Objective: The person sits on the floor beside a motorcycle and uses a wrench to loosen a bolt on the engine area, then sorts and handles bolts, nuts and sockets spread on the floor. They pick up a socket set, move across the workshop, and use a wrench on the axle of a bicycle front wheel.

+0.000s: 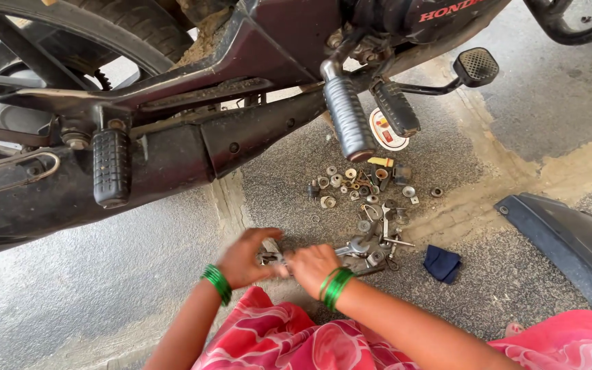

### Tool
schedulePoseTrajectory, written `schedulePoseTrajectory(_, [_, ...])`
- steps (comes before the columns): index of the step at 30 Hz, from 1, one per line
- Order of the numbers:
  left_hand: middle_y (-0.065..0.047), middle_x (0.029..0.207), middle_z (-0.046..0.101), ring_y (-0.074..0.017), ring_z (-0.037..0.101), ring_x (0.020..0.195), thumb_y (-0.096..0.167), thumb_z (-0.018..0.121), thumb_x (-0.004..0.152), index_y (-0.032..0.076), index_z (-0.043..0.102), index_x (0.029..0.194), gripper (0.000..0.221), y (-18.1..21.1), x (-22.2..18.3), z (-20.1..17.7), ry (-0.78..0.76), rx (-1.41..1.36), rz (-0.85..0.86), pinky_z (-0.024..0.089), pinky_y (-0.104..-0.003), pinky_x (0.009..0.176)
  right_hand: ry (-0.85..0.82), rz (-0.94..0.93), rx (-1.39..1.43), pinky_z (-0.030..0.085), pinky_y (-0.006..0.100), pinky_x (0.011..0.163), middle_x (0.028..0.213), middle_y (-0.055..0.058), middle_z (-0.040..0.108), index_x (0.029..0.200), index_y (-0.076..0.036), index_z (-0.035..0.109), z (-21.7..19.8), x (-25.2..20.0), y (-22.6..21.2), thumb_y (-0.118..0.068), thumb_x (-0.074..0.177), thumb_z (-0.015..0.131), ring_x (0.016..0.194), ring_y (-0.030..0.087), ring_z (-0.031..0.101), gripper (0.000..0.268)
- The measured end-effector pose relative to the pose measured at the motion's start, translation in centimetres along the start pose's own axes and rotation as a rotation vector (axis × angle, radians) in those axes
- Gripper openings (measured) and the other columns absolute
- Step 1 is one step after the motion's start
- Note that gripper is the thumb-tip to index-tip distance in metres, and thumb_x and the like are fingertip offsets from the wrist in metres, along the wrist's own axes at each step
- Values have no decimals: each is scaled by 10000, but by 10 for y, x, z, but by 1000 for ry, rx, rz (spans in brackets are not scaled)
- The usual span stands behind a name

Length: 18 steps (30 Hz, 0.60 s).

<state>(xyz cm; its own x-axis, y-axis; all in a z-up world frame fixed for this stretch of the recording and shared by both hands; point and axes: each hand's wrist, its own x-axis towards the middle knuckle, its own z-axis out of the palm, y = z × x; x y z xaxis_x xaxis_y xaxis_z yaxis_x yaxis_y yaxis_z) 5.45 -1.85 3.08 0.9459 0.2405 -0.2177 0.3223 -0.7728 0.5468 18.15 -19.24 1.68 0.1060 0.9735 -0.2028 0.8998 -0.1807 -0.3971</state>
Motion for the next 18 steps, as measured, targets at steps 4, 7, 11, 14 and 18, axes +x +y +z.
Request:
schedulePoseTrajectory(4, [-171,1399,589,-332,605,1261,679,848,588,130,327,1562,1233,34,-9,-20,-195,-358,-6,477,-448,1079,36,-67,-37,568,442,651,816,163,716,803,-58,734,-27,10,-23,-215,721,783,772,313,728,184])
schedulePoseTrajectory(7, [-142,1376,635,-305,590,1287,666,846,584,173,425,1564,1175,16,-25,-42,-90,-164,-116,495,-444,1103,142,-87,184,552,509,688,848,187,720,887,-41,702,-46,26,-30,-259,707,808,801,379,719,301])
schedulePoseTrajectory(11, [-215,1539,511,-334,527,1378,650,852,666,46,452,1495,1102,-8,-51,-56,420,-591,-61,456,-502,1081,357,-126,521,532,527,696,945,177,734,1059,-56,659,-61,50,-58,-171,871,698,841,409,706,223])
schedulePoseTrajectory(14, [-169,1506,472,-319,513,1381,730,770,695,139,247,1561,1171,1,-55,-56,573,-1230,87,439,-481,1129,263,-109,813,508,524,725,960,188,708,1141,-44,581,-55,72,-83,-216,1030,606,894,420,691,207])
schedulePoseTrajectory(18, [-256,1451,563,-328,551,1352,723,644,882,-19,434,1511,995,-22,-57,-45,577,-1264,172,431,-461,1177,531,-247,941,514,513,828,1077,219,666,1191,-37,541,-23,100,-108,-145,1014,591,997,425,649,213])
